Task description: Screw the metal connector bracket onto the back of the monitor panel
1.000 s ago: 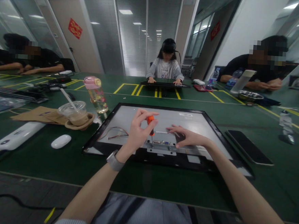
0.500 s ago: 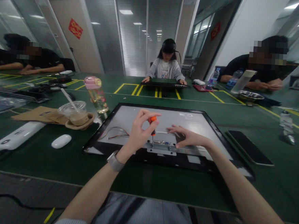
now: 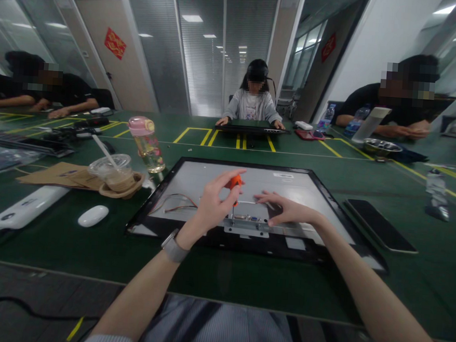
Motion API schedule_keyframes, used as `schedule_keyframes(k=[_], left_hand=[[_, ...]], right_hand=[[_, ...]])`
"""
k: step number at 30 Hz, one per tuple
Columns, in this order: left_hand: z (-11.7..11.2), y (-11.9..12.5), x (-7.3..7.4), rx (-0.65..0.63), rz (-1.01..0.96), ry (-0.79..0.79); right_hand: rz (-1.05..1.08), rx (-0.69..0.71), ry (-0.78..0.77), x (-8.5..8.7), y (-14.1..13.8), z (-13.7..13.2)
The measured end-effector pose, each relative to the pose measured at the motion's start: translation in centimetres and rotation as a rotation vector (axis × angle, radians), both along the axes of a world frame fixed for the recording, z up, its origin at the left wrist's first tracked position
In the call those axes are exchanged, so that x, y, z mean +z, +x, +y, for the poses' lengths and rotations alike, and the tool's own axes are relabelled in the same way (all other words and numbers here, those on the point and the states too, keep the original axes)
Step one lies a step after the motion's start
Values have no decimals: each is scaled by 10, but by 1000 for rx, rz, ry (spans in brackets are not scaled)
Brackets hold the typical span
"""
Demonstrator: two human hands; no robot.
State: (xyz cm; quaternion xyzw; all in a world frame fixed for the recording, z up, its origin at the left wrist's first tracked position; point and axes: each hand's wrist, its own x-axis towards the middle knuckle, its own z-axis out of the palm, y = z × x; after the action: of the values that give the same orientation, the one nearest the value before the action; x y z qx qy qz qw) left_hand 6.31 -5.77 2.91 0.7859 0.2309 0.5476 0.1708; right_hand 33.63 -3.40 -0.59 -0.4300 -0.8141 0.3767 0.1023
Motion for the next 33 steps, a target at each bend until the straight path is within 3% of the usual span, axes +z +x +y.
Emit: schedule_keyframes(k=[6, 11, 14, 19, 33], left_hand=[[-5, 1, -2, 179, 99, 375], [-10, 5, -6, 256, -11, 496], [-12, 10, -10, 257, -92, 447], [-19, 24, -18, 141, -155, 202], [-23, 34, -19, 72, -67, 186]], right_hand=[[-6, 5, 7, -2, 0, 1], [-1, 3, 3, -2, 1, 2], [0, 11, 12, -4, 1, 2], [10, 23, 20, -6, 2, 4], [19, 18, 24, -5, 1, 3]])
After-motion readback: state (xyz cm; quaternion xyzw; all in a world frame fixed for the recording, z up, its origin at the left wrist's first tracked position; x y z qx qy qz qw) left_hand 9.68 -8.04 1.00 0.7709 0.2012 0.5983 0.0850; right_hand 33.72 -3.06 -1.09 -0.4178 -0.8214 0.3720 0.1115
